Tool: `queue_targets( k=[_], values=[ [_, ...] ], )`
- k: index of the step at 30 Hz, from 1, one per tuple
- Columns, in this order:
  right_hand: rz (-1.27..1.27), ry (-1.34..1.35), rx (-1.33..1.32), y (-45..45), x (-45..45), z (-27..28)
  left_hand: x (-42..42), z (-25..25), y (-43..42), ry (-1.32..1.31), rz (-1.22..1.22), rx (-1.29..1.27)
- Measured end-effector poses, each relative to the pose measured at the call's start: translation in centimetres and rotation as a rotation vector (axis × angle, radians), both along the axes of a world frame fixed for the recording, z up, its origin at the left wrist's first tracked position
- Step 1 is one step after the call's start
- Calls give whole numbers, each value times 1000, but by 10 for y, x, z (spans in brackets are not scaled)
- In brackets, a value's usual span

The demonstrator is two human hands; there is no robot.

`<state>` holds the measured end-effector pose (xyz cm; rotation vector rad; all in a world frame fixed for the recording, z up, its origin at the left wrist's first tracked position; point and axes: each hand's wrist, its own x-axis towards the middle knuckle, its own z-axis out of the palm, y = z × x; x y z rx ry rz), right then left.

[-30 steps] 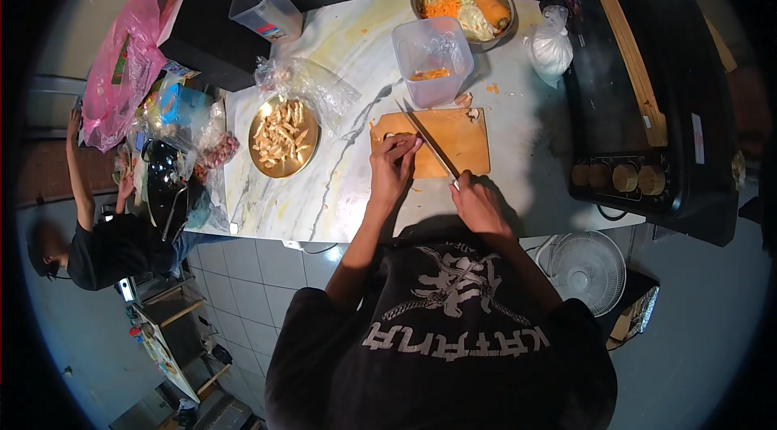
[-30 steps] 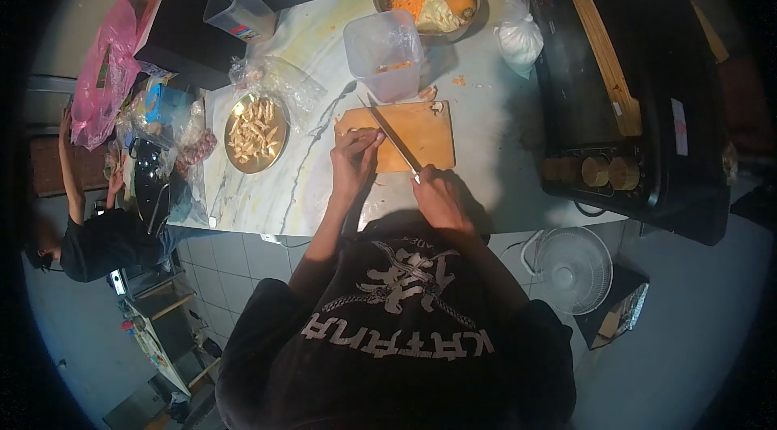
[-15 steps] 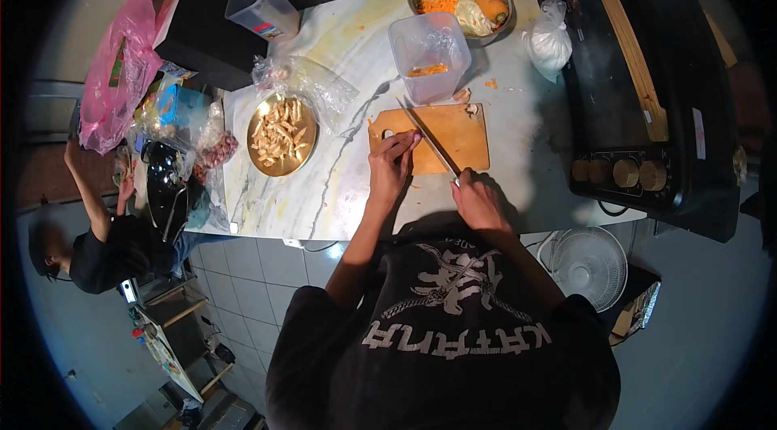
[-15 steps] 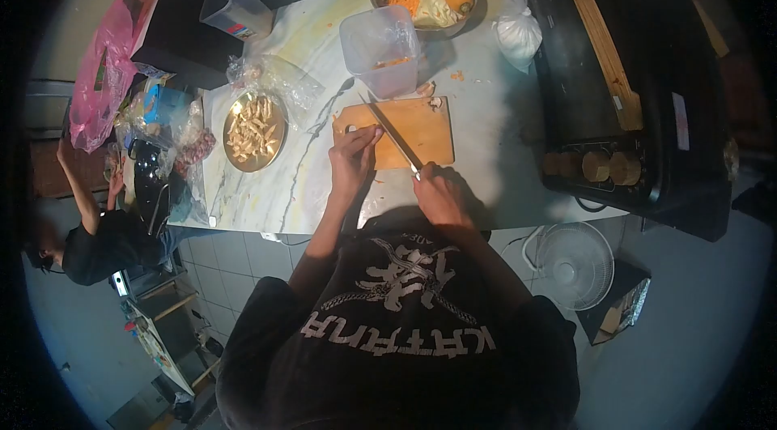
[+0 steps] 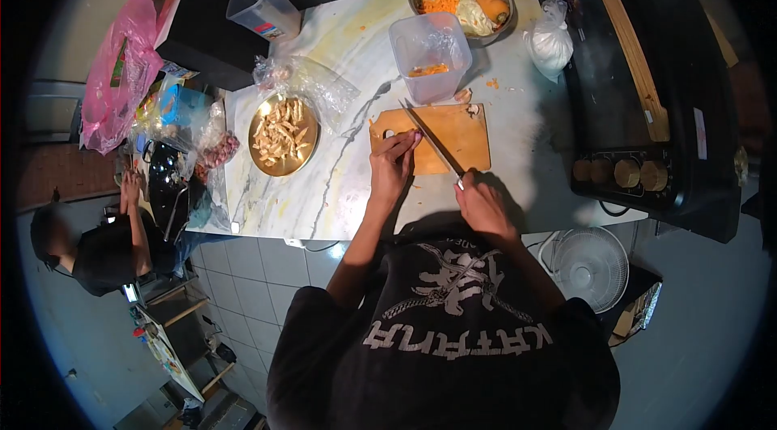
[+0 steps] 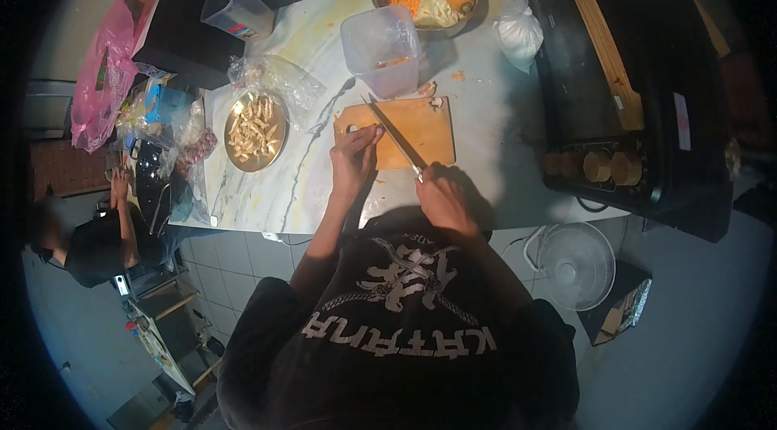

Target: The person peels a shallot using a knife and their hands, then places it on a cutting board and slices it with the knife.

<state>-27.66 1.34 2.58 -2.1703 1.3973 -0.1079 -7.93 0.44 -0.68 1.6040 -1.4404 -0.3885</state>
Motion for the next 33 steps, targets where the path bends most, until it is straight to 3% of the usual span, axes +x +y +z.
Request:
queue_targets(
  k=[4, 11, 17, 23, 26, 28, 33],
  values=[
    [-16, -36, 20, -5, 1, 20, 0, 1, 1, 17, -5, -2],
    [-36, 16, 81, 0, -1, -4, 2, 1, -2, -11, -9, -7],
    [-4, -18, 122, -7, -2, 31, 2, 1, 2, 1, -20, -20],
    [-31, 40, 186, 2, -2, -6, 0, 0, 2, 22, 2, -16],
    [13, 48, 5, 1, -6, 4, 1, 0, 6, 21, 4, 1],
    [-3, 64, 96, -2, -5, 9, 3, 6, 0, 18, 2, -5],
    [-32, -31, -3, -5, -8, 8, 13, 15, 1, 76, -50, 30]
  ],
)
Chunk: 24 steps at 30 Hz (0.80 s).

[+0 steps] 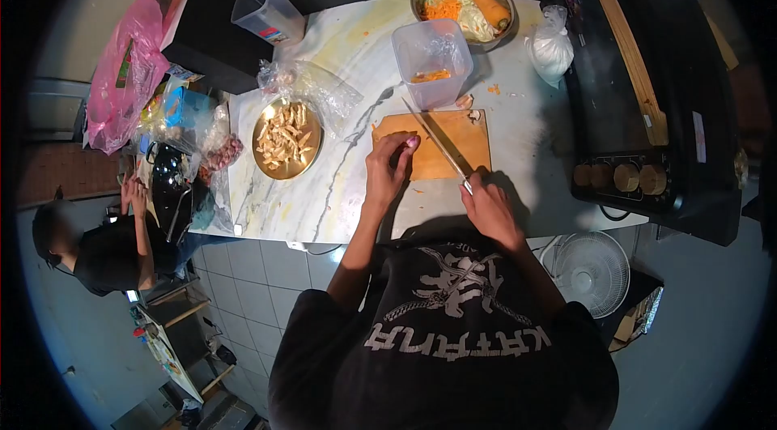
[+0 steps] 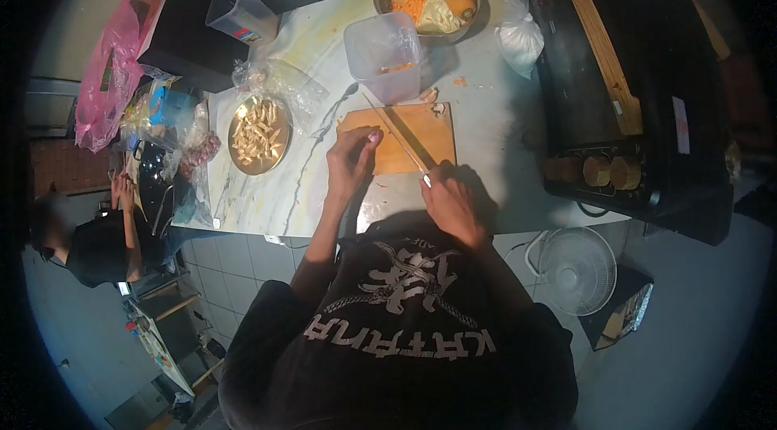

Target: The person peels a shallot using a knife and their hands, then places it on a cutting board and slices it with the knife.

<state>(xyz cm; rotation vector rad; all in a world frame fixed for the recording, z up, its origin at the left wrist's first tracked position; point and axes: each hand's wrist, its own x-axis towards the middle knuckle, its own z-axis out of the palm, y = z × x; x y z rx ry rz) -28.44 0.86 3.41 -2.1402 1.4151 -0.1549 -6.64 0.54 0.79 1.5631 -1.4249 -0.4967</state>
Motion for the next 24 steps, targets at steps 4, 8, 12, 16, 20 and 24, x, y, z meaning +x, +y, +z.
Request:
queue_targets(
  k=[4, 8, 12, 16, 20, 24],
  values=[
    [-17, -62, 1, -6, -1, 0, 5, -1, 3, 24, 17, 20],
    [-6, -90, 36, -10, -3, -6, 4, -9, 4, -12, -6, -26],
    [-2, -138, -11, -10, -5, -14, 2, -4, 3, -43, -13, 30],
    [-9, -109, 21, -12, -4, -8, 2, -3, 1, -18, -25, 34],
    [-19, -124, 29, -12, -3, -7, -1, -3, 0, -28, -11, 28],
    [-14, -146, 19, -14, -5, -10, -1, -5, -4, -37, -27, 42]
  ],
)
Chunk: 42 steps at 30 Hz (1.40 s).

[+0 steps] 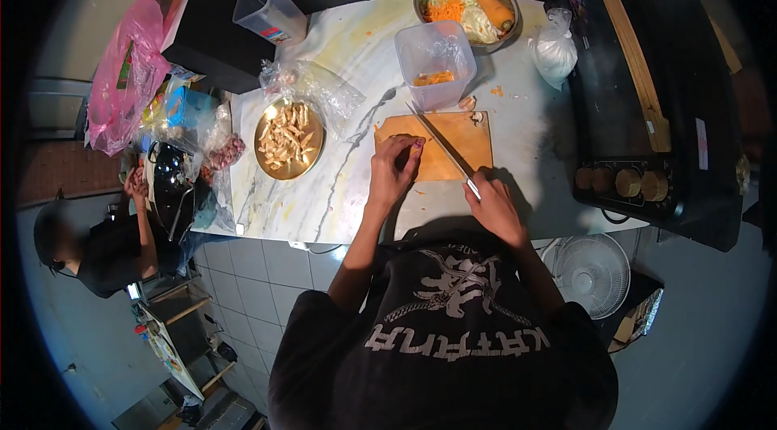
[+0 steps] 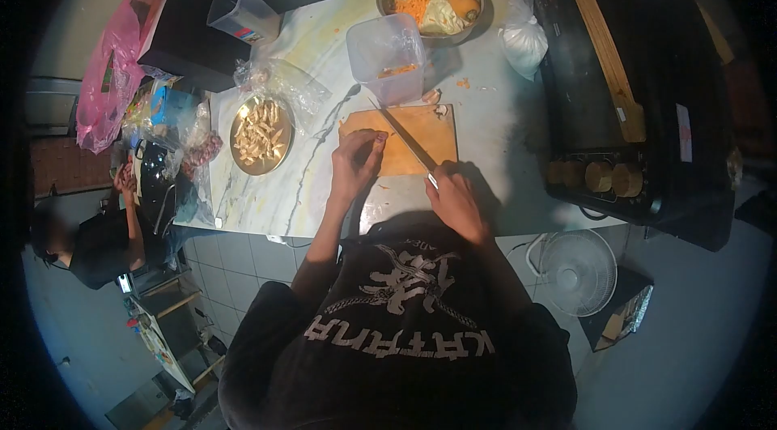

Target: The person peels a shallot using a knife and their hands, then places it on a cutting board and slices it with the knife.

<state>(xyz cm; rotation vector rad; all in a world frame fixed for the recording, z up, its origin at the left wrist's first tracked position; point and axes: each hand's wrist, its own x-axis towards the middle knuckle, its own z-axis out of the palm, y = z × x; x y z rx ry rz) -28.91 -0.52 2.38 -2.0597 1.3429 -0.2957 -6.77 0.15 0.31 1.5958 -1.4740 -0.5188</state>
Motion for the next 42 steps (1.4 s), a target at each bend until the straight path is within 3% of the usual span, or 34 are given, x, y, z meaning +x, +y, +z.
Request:
queue_targets(
  k=[13, 22, 25, 34, 37, 39, 42],
  values=[
    [-70, 17, 76, -21, -5, 4, -8, 8, -5, 21, 13, 37],
    [-27, -127, -22, -25, -32, 1, -12, 1, -15, -221, -3, 27],
    [-65, -184, 36, -26, -40, 18, -18, -1, -20, -242, 31, 84],
    [125, -9, 278, -39, -107, 35, -31, 5, -19, -245, 75, -23],
    [65, -155, 345, -37, -123, 46, -29, 21, -21, -220, 53, -23],
    [53, -163, 408, -38, -130, 56, -25, 28, -23, 112, -7, 31],
    [-84, -258, 565, -40, -131, 69, -19, 69, -31, 292, 54, 44]
  ],
)
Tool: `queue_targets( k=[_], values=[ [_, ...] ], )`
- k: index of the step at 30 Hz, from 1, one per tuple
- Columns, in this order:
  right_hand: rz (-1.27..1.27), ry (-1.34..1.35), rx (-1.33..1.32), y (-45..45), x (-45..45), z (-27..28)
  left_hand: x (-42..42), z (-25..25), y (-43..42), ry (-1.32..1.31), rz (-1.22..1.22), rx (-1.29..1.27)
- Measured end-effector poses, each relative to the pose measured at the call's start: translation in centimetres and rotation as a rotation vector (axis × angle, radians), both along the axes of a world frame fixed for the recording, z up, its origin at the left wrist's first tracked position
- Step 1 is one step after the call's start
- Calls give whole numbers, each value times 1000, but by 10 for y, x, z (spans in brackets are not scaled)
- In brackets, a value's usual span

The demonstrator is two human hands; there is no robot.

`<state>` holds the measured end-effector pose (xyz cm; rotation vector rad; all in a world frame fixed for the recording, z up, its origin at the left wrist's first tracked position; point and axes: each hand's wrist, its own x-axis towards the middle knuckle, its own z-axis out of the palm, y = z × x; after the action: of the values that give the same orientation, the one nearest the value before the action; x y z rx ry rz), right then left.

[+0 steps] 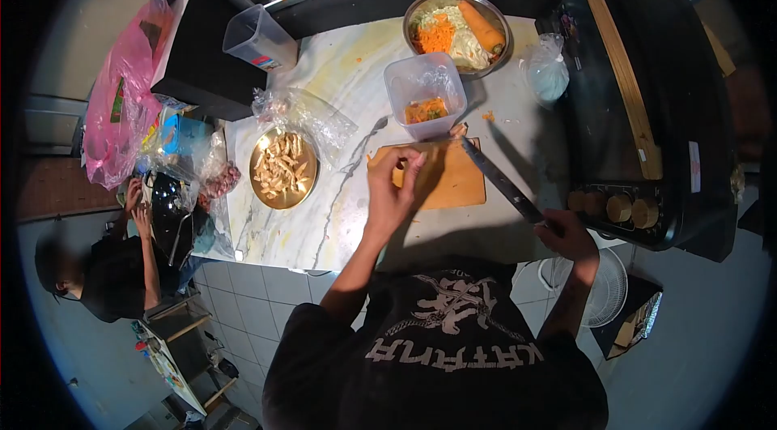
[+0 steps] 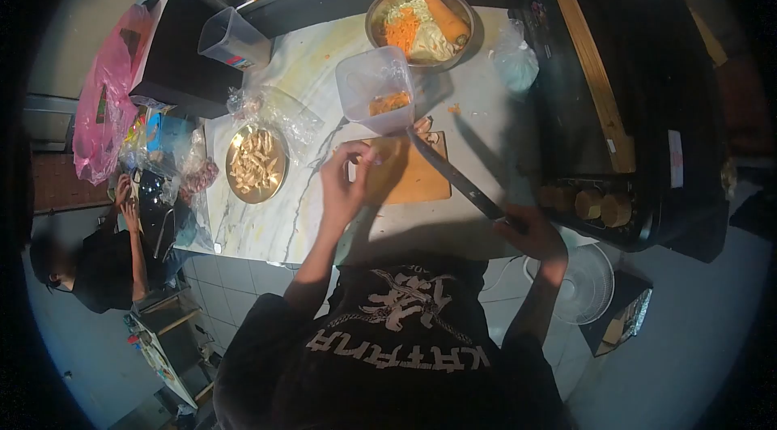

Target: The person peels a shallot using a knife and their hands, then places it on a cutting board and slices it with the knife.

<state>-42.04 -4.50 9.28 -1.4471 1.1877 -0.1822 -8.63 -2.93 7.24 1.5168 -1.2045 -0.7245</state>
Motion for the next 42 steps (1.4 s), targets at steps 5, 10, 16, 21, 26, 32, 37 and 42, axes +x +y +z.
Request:
queue_targets(
  k=[5, 10, 16, 21, 26, 32, 37, 42],
  values=[
    [-84, -162, 35, -5, -6, -16, 23, 57, -41, -124, 13, -157],
    [-222, -254, 125, -10, 9, -17, 32, 71, -77, -363, -139, -161],
    [-164, -277, 135, -18, 22, -17, 38, 60, -80, -383, -141, -155],
    [-107, -295, 199, -23, 31, -11, 43, 51, -68, -342, -71, -284],
    [-44, -298, 151, -20, 37, -17, 42, 15, -37, 157, 178, -168],
    [11, -242, 235, -9, 34, -11, 23, -54, 0, -114, -16, 10],
    [78, -162, 290, -4, 35, -12, 8, -58, -1, -544, -45, 83],
    [162, 40, 135, 0, 49, -26, 8, -55, 2, -463, -124, 147]
  ],
)
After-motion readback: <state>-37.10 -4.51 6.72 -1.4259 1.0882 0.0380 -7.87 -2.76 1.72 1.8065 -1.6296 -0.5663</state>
